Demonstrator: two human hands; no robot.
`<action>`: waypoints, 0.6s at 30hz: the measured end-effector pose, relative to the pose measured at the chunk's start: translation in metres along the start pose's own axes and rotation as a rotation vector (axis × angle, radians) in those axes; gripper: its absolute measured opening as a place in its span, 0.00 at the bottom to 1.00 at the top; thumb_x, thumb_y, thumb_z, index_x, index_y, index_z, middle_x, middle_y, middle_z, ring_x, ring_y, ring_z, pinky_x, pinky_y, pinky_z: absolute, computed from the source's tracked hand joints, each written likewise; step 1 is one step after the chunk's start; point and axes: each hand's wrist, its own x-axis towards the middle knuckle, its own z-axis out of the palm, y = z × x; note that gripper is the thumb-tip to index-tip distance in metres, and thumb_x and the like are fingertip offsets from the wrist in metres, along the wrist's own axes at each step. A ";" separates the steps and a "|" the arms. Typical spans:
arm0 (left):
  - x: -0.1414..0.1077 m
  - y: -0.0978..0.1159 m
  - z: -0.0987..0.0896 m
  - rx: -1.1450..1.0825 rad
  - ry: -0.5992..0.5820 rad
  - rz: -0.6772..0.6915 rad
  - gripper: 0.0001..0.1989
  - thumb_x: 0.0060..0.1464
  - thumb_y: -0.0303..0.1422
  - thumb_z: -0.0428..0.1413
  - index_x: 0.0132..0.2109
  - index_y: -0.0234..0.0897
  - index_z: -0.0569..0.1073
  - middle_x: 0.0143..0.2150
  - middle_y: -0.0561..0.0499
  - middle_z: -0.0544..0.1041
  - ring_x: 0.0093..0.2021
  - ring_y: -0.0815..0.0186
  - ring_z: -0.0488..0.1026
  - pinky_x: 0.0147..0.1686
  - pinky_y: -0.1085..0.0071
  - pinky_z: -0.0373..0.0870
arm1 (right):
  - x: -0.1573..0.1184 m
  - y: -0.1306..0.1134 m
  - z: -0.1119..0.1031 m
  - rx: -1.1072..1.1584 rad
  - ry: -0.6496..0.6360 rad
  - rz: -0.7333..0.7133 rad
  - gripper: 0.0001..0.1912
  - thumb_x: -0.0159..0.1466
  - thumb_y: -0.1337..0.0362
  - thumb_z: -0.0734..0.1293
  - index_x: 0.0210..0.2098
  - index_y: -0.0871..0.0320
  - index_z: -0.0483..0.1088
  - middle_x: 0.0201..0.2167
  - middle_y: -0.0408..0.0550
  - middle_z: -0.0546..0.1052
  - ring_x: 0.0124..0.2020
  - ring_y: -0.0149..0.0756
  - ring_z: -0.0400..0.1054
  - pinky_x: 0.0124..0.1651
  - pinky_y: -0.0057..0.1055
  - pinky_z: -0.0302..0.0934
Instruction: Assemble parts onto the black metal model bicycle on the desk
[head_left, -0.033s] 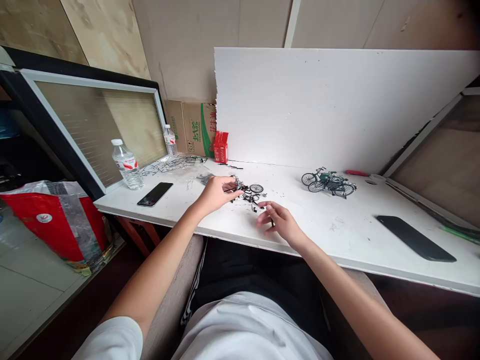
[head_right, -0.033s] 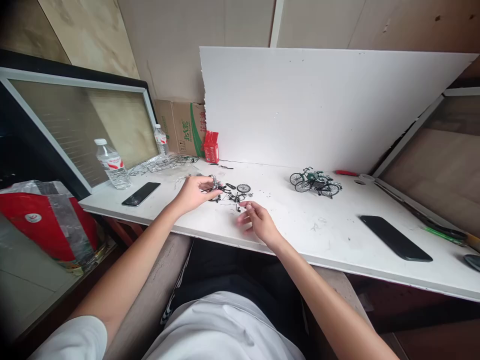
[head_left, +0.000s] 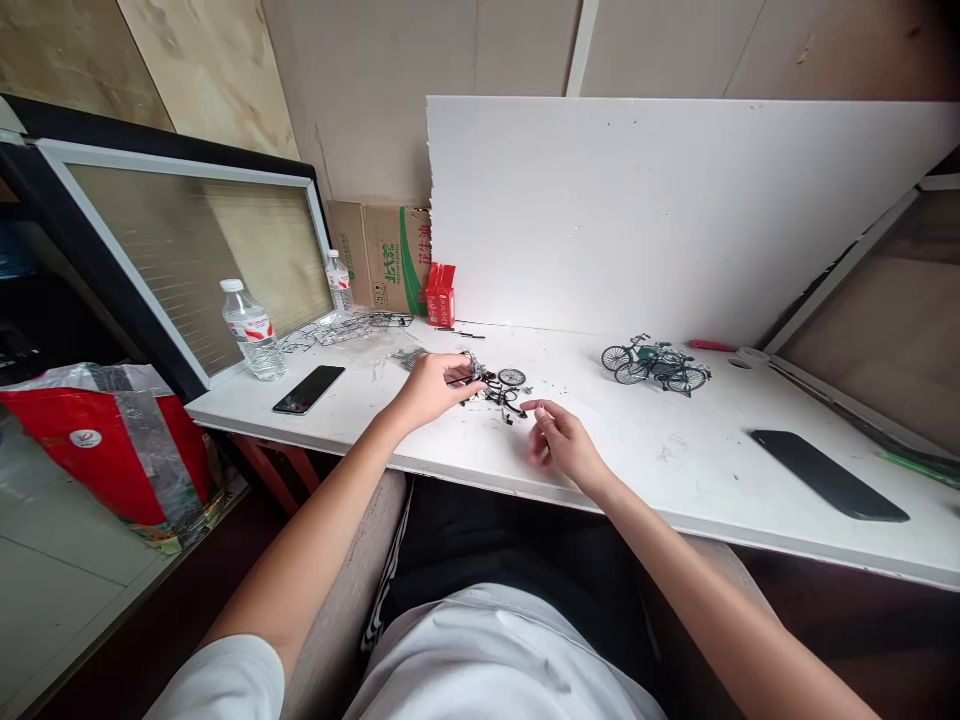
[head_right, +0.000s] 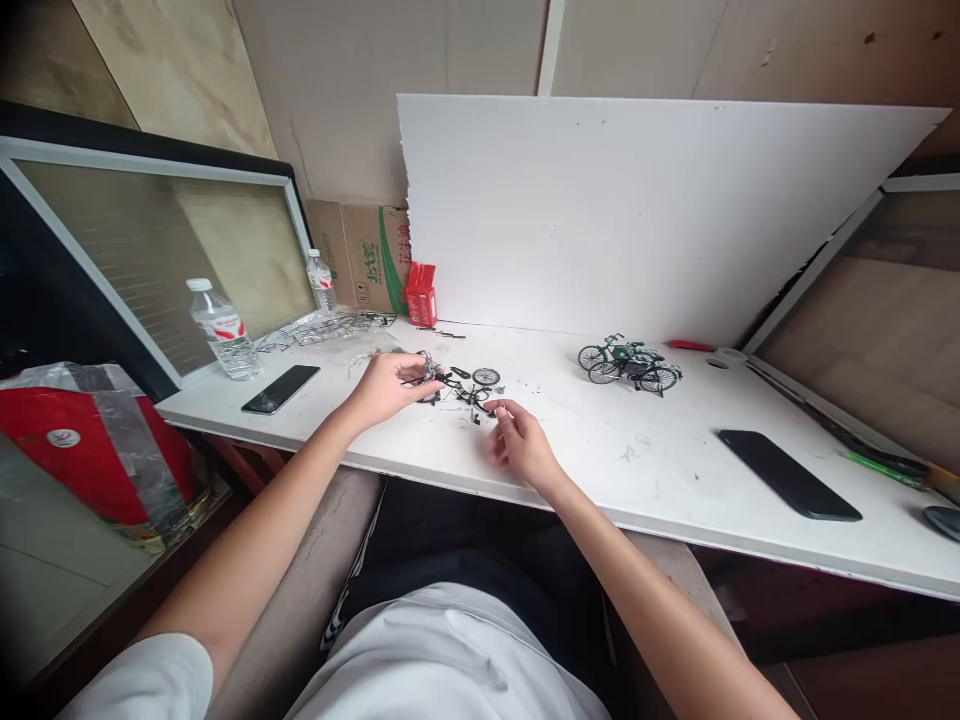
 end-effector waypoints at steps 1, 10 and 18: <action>0.000 -0.001 0.001 -0.009 -0.007 -0.005 0.17 0.55 0.44 0.69 0.33 0.36 0.75 0.33 0.48 0.79 0.36 0.61 0.77 0.40 0.67 0.75 | 0.003 0.004 -0.004 -0.080 0.050 -0.018 0.33 0.72 0.38 0.61 0.58 0.59 0.74 0.34 0.50 0.76 0.33 0.39 0.69 0.37 0.36 0.63; -0.003 0.014 0.003 -0.088 -0.083 -0.015 0.20 0.53 0.48 0.70 0.36 0.34 0.78 0.33 0.48 0.78 0.38 0.60 0.77 0.43 0.65 0.76 | 0.004 -0.006 -0.038 -0.289 0.031 -0.091 0.28 0.72 0.49 0.63 0.65 0.57 0.72 0.46 0.55 0.79 0.28 0.34 0.69 0.29 0.35 0.67; -0.011 0.035 0.006 -0.042 -0.144 0.048 0.19 0.55 0.48 0.68 0.36 0.34 0.79 0.32 0.48 0.79 0.37 0.60 0.77 0.39 0.68 0.74 | -0.015 -0.047 -0.036 -0.014 0.056 -0.217 0.44 0.64 0.41 0.76 0.69 0.55 0.61 0.42 0.55 0.84 0.27 0.38 0.77 0.24 0.31 0.68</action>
